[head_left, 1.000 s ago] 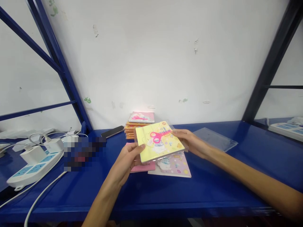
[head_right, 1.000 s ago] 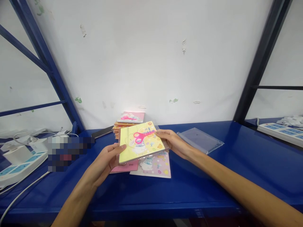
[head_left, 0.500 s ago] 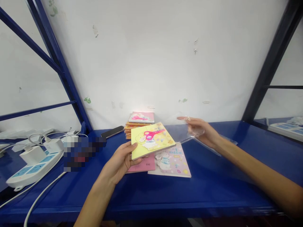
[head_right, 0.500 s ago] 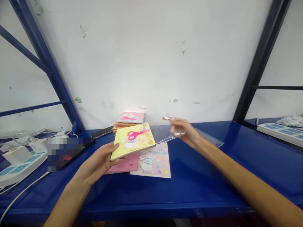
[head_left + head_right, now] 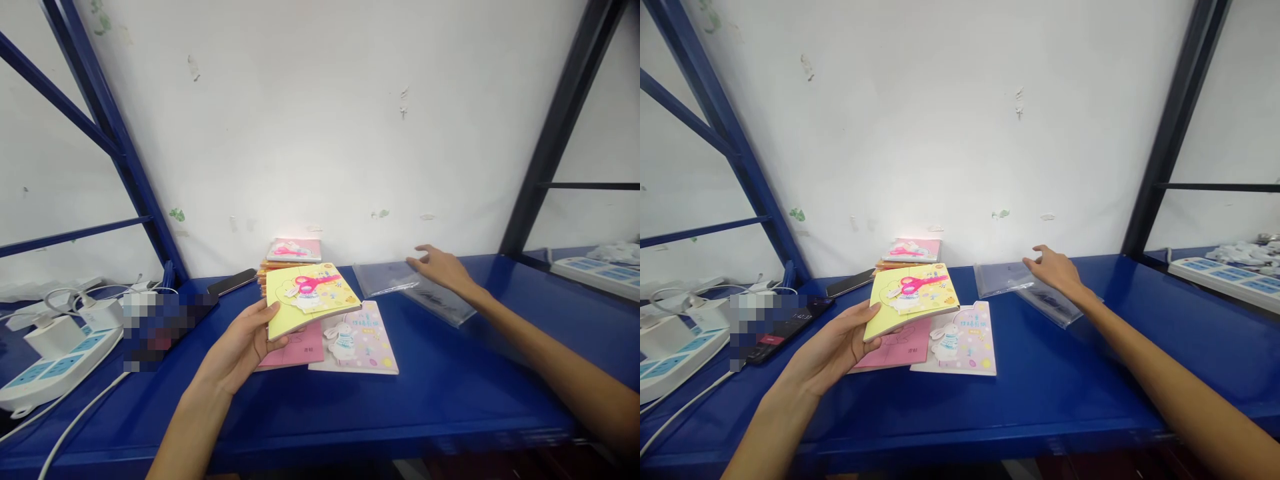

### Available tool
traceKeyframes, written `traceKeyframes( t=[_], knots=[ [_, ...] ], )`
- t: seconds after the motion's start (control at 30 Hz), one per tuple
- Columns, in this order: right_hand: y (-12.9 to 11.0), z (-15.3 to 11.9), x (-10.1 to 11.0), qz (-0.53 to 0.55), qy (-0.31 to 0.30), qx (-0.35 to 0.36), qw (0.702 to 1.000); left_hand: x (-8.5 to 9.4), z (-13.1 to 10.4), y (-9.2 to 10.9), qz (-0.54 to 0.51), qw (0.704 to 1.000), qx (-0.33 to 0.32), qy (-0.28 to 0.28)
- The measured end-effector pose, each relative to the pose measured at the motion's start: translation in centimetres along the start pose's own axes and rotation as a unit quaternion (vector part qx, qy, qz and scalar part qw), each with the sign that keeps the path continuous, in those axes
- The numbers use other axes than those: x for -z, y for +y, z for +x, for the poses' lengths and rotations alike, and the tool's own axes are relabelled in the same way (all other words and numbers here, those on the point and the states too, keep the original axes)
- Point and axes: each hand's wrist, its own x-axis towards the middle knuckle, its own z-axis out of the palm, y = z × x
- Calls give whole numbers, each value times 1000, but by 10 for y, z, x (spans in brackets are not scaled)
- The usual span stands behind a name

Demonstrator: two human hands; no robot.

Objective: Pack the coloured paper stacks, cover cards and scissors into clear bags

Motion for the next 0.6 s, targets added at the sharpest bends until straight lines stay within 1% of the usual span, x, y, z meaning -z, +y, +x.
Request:
traceKeyframes(
  t=[0.07,0.1,0.13,0.2,0.27,0.33,0.37,0.43,0.47,0.53,0.6],
  knots=[
    [-10,-7,-6,-25,24,35,999,-1,0,-2,0,1000,0,-9],
    [-17,-13,-10,-28,20,54,998,-1,0,-3,2,1000,4,-13],
    [-26,-21,-16,-21,-1,69,997,-2,0,-4,4,1000,8,-16],
    [-44,-39,-29,24,-91,87,992,-6,-1,-8,12,1000,15,-15],
    [-59,-59,-44,106,-226,91,964,-11,-3,-12,25,999,22,-24],
    [-70,-76,-56,154,-298,90,938,-16,-4,-16,38,998,24,-47],
    [-73,-81,-60,165,-317,82,930,-19,-5,-18,44,997,23,-57],
    [-74,-84,-62,174,-330,63,926,-22,-6,-20,52,997,17,-61],
    [-73,-82,-60,178,-325,56,927,-22,-7,-20,53,997,15,-59],
    [-67,-72,-52,185,-290,48,938,-21,-6,-19,54,997,21,-55],
    [-58,-59,-41,186,-235,44,953,-17,-5,-16,55,997,24,-46]
  ],
)
